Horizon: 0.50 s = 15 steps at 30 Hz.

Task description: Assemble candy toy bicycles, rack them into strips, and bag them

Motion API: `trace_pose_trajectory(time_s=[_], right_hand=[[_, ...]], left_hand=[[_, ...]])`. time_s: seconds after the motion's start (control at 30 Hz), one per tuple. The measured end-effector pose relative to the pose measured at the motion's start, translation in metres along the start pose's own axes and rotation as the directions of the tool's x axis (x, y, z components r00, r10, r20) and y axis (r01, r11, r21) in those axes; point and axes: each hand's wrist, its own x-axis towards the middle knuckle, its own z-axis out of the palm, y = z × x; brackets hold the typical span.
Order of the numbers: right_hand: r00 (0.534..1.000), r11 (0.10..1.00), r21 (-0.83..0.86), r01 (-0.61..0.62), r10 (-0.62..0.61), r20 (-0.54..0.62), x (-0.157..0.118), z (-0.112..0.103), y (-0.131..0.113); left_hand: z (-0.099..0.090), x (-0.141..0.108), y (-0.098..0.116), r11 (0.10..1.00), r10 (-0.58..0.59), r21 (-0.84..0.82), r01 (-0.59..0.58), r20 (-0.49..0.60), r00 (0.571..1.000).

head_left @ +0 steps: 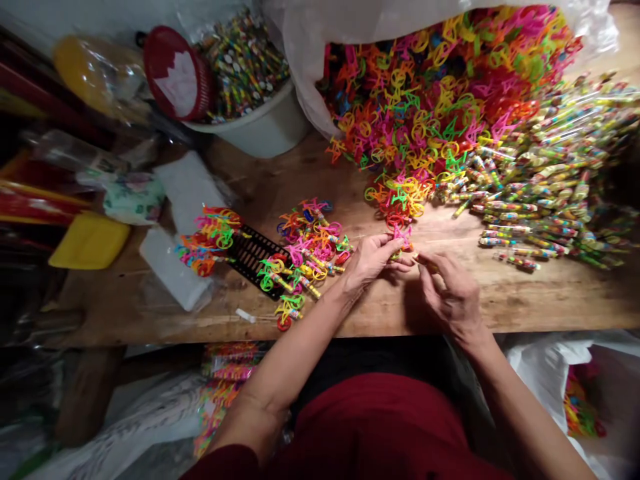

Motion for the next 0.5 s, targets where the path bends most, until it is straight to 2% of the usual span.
trace_pose_trajectory(time_s=[0.07, 0.13, 0.17, 0.23, 0.3, 0.37, 0.4, 0.5], right_hand=[[0.993, 0.987, 0.112, -0.116, 0.12, -0.024, -0.001, -0.015, 0.0], [0.976, 0.964, 0.184, -0.193, 0.209, -0.068, 0.004, -0.03, 0.001], [0.975, 0.964, 0.195, -0.183, 0.203, -0.091, 0.008, -0.035, 0.002], [0.989, 0.982, 0.171, -0.084, 0.103, -0.106, 0.019, -0.04, 0.005], [0.998, 0.991, 0.127, 0.033, -0.025, -0.059, 0.029, -0.039, 0.007], [0.997, 0.992, 0.105, 0.07, -0.067, -0.03, 0.031, -0.034, 0.008], [0.998, 0.993, 0.104, 0.047, -0.043, -0.037, 0.029, -0.03, 0.008], [0.984, 0.976, 0.177, -0.131, 0.149, -0.097, 0.015, -0.021, 0.007]], left_hand=[[-0.002, -0.002, 0.002, 0.957, 0.068, 0.283, -0.066, 0.004, 0.998], [0.0, -0.009, 0.007, 0.786, 0.158, 0.593, -0.175, 0.08, 0.984], [0.003, -0.013, 0.01, 0.663, 0.204, 0.709, -0.24, 0.136, 0.969], [0.01, -0.021, 0.017, 0.448, 0.275, 0.821, -0.355, 0.251, 0.928], [0.016, -0.024, 0.021, 0.357, 0.311, 0.829, -0.431, 0.329, 0.892], [0.017, -0.023, 0.023, 0.385, 0.32, 0.803, -0.456, 0.347, 0.882], [0.016, -0.022, 0.022, 0.442, 0.3, 0.785, -0.433, 0.325, 0.897], [0.008, -0.015, 0.017, 0.738, 0.136, 0.626, -0.251, 0.227, 0.964]])
